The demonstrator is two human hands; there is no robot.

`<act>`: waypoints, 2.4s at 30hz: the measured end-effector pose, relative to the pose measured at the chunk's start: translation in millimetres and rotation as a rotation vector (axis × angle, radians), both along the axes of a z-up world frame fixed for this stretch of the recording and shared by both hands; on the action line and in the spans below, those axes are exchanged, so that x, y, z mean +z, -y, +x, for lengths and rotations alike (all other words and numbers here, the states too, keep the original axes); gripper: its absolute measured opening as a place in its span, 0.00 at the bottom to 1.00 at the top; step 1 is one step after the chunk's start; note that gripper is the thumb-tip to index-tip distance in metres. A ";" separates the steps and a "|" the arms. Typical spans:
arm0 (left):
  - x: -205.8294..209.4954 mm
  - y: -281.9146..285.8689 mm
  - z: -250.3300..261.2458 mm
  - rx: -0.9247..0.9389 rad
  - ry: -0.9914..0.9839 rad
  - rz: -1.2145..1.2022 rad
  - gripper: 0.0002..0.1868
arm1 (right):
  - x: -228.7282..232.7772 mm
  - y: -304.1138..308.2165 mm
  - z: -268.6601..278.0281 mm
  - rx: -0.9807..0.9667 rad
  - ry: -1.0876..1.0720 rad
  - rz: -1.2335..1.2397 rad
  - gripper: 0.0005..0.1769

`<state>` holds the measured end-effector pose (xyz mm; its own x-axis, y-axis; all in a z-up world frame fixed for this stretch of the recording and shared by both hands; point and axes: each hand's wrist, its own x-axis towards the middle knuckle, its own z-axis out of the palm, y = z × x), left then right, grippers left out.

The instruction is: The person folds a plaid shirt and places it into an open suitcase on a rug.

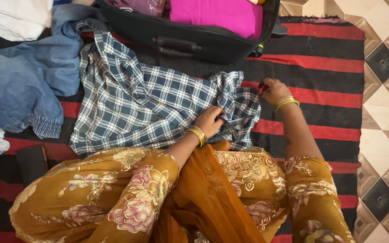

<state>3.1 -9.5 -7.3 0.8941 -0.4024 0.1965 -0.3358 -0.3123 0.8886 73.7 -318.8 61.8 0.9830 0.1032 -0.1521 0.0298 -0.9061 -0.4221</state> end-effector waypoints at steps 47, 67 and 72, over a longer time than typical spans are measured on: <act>168.1 -242.4 49.2 -0.365 -0.069 1.171 0.22 | 26.6 -10.9 0.8 -0.325 -0.077 -0.300 0.21; 151.0 -271.1 192.0 0.626 -0.492 0.643 0.38 | 120.6 -208.4 -133.8 0.226 -0.460 -0.174 0.29; 159.3 -265.4 193.7 0.702 -0.475 0.716 0.37 | 82.3 -187.2 -111.3 0.246 -0.531 -0.343 0.29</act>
